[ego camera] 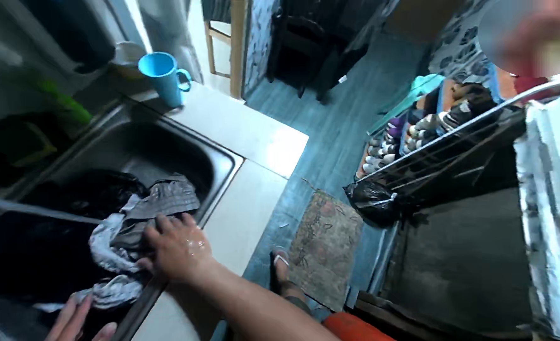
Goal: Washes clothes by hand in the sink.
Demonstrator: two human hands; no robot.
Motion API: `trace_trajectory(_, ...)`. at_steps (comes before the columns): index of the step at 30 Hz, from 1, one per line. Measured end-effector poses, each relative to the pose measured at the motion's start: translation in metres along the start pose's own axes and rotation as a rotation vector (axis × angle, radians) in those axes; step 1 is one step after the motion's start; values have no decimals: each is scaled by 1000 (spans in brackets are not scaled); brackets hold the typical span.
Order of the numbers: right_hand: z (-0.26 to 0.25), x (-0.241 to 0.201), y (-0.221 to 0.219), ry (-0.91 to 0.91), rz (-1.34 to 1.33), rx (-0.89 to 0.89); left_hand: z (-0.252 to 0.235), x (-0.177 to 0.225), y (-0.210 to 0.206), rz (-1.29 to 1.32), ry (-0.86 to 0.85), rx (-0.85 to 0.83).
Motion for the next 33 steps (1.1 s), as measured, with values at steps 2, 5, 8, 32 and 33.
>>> trace_trajectory(2, 1, 3, 3, 13, 23, 4, 10, 3, -6, 67, -62, 138)
trace_trajectory(5, -1, 3, 3, 48, 59, -65, 34, -7, -11, 91, -31, 305)
trace_trajectory(8, -3, 8, 4, 62, 110, -88, 51, -22, -19, 89, -25, 346)
trace_trajectory(32, 24, 37, 0, 489, 348, 28, 46, 7, -65, -73, 105, 717)
trace_trajectory(33, 26, 36, 1, 471, 356, 16, 47, 6, -66, -75, 106, 706)
Point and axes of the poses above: each hand's wrist, its own z-axis away from the middle knuckle, its own y-axis out of the back of the hand, x = y × z, the point moved 3 cm from there along -z, towards the middle knuckle, and after that the axes turned 13 degrees about -x, right-handed, at the moved point
